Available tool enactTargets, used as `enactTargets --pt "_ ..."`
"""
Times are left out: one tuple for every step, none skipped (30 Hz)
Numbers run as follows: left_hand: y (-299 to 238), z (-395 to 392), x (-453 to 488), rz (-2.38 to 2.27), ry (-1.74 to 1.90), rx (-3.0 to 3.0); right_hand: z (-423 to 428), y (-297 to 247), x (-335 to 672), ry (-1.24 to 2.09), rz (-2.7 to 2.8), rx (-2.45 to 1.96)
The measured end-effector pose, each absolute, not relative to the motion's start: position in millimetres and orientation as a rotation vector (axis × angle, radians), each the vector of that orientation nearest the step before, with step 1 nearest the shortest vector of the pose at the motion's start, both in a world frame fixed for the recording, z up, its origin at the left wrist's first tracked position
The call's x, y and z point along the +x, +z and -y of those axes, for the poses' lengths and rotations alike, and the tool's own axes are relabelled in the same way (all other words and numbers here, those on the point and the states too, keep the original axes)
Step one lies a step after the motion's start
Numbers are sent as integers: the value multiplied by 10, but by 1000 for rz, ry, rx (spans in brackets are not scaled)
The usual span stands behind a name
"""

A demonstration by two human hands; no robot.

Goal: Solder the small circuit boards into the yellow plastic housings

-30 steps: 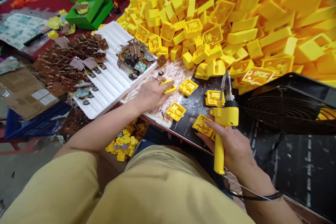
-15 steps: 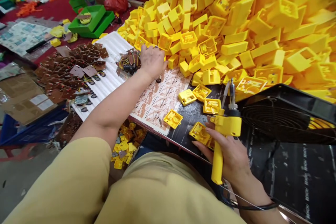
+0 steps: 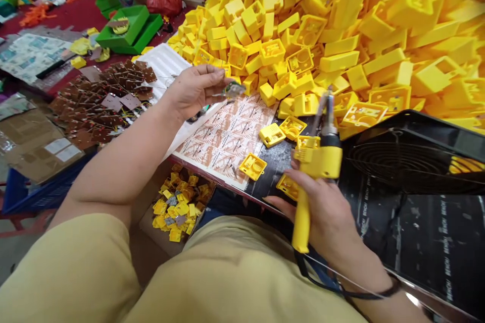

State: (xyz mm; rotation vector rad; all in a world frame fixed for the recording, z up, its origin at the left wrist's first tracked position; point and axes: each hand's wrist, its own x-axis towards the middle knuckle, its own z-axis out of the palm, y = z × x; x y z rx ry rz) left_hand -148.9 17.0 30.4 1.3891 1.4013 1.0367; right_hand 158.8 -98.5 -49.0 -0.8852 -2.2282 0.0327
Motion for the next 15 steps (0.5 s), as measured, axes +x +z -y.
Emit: enactTargets --pt "295 -114 -1435 -1391 1024 1319 966 -462 1480 16 2263 -865" --pt "277 -61 -1378 -1391 1011 1250 943 -446 1376 2 2289 -852" --pt "254 -13 -1323 -1394 993 1187 918 -444 1285 -13 2308 -843" --pt "229 34 -1274 -1395 972 1137 894 -452 1213 -26 2322 -838" --pt "205 80 -1232 -1392 948 1114 876 -466 1164 -36 2333 -838" --pt "184 125 -1198 -1382 915 1127 863 -481 1141 -43 2343 -841" --pt "168 170 -1171 -1365 868 1180 856 -493 1142 -47 2349 -847" --pt "155 214 -1150 -1341 805 1269 854 -496 1165 -46 2352 -854" --pt "142 257 -1131 -1310 719 1387 856 -489 1207 -43 2350 -857" --pt "129 300 -1113 -1279 623 1518 861 -469 1262 -37 2337 -860" --pt "112 341 -1093 -1253 522 1648 869 -436 1329 -33 2303 -862" --pt "91 381 -1070 -1239 428 1771 882 -394 1404 -32 2258 -860" --pt "67 420 -1044 -1240 351 1881 902 -344 1486 -37 2211 -850" --pt "39 455 -1017 -1251 290 1974 932 -289 1575 -44 2166 -843" --pt "10 486 -990 -1266 247 2048 973 -234 1672 -40 2129 -850"
